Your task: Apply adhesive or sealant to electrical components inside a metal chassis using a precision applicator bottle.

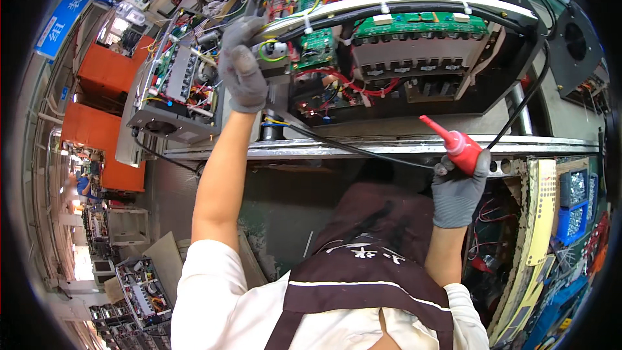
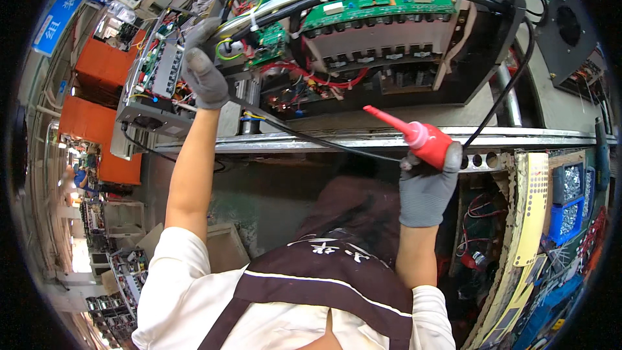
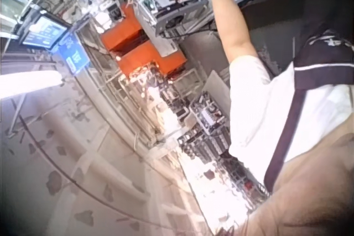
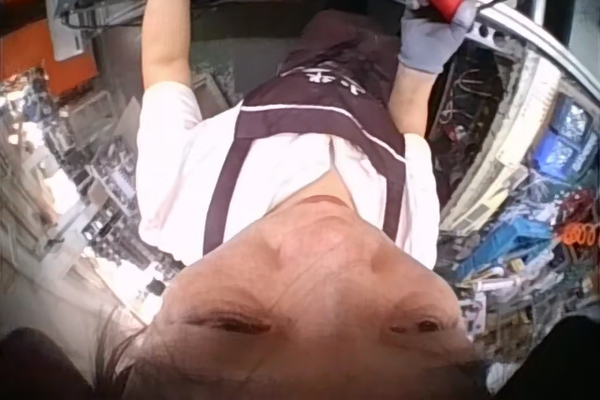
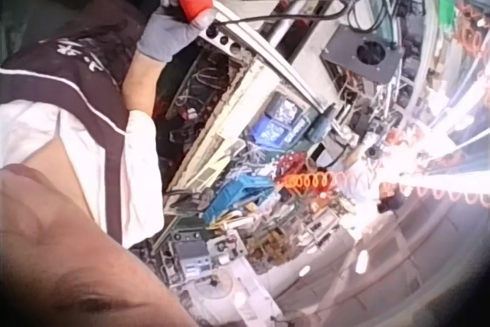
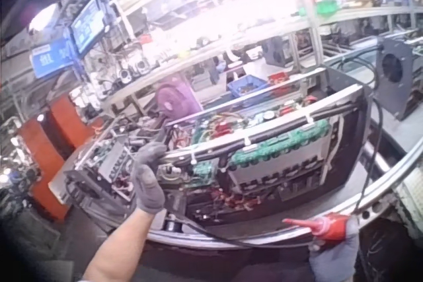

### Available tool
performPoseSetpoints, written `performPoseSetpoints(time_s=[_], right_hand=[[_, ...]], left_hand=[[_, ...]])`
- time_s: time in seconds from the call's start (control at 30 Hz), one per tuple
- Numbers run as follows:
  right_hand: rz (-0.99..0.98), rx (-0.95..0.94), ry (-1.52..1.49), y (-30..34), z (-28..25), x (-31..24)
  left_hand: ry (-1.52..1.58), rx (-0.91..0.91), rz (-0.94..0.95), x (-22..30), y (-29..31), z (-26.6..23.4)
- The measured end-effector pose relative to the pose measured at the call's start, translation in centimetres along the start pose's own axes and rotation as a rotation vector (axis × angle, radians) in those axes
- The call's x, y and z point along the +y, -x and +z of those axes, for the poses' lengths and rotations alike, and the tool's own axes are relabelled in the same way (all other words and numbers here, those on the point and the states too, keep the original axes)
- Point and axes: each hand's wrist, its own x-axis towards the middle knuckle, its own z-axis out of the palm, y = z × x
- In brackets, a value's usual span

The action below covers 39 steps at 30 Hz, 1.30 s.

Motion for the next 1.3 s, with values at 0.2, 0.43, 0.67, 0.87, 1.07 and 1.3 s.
performPoseSetpoints(time_s=[0.2, 0.43, 0.67, 0.87, 1.07, 1.3], right_hand=[[0.077, 0.008, 0.054, -0.7, -0.1, 1.8], [0.016, -0.019, 0.129, -0.5, 0.1, 1.2], [-0.457, -0.213, 0.143, -4.2, 3.8, -5.4], [-0.500, -0.127, 0.250, -5.3, 16.0, -7.3], [-0.172, -0.141, 0.359, -5.9, 22.6, -9.8], [-0.147, -0.098, 0.572, -6.6, 24.1, -8.8]], left_hand=[[-0.033, -0.004, 0.001, -0.6, 0.3, 0.5], [-0.021, 0.025, -0.005, -0.2, 0.7, 0.2], [-0.025, -0.058, -0.148, 2.6, -0.3, 0.5], [-0.144, -0.124, -0.196, 3.5, -2.9, -0.6], [-0.255, -0.212, -0.277, 3.5, -5.1, -0.9], [-0.319, -0.253, -0.244, 3.2, -5.0, -0.9]])
